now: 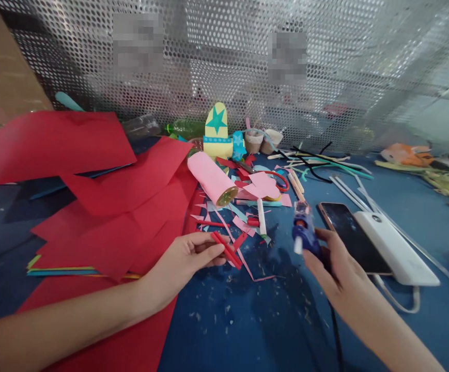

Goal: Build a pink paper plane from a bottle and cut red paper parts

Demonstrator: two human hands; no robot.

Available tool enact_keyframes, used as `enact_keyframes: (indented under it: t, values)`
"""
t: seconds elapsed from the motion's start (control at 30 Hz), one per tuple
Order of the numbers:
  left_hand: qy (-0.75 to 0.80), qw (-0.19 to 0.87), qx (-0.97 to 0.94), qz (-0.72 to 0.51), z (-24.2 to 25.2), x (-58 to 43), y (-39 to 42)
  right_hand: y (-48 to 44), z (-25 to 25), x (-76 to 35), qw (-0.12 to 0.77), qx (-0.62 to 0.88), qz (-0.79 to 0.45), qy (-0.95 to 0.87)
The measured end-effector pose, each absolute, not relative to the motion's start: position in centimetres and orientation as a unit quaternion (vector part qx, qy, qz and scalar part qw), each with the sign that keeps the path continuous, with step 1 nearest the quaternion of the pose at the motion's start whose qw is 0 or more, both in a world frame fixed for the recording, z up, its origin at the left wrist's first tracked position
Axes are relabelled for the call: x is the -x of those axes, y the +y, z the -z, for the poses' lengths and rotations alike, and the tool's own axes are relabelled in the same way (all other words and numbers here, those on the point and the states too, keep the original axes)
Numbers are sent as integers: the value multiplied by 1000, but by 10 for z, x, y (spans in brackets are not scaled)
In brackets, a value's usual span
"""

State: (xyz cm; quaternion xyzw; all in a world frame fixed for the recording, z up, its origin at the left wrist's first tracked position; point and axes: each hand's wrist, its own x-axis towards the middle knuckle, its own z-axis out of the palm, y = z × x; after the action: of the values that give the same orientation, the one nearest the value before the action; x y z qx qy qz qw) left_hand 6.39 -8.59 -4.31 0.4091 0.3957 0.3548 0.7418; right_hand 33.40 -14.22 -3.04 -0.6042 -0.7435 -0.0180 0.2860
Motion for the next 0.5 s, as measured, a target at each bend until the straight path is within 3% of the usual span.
enact_keyframes:
  t: [0.1,0.3,0.5]
  values:
    - [399,747,-400,-351,43,-65,-86,-163,21,-315,311,551,-155,-758]
    - [394,745,-413,-345,48,-64,-86,-187,27,-286,274,462,-300,-789]
    - [384,745,-425,-343,54,-63,-86,-195,34,-276,294,513,-224,-775]
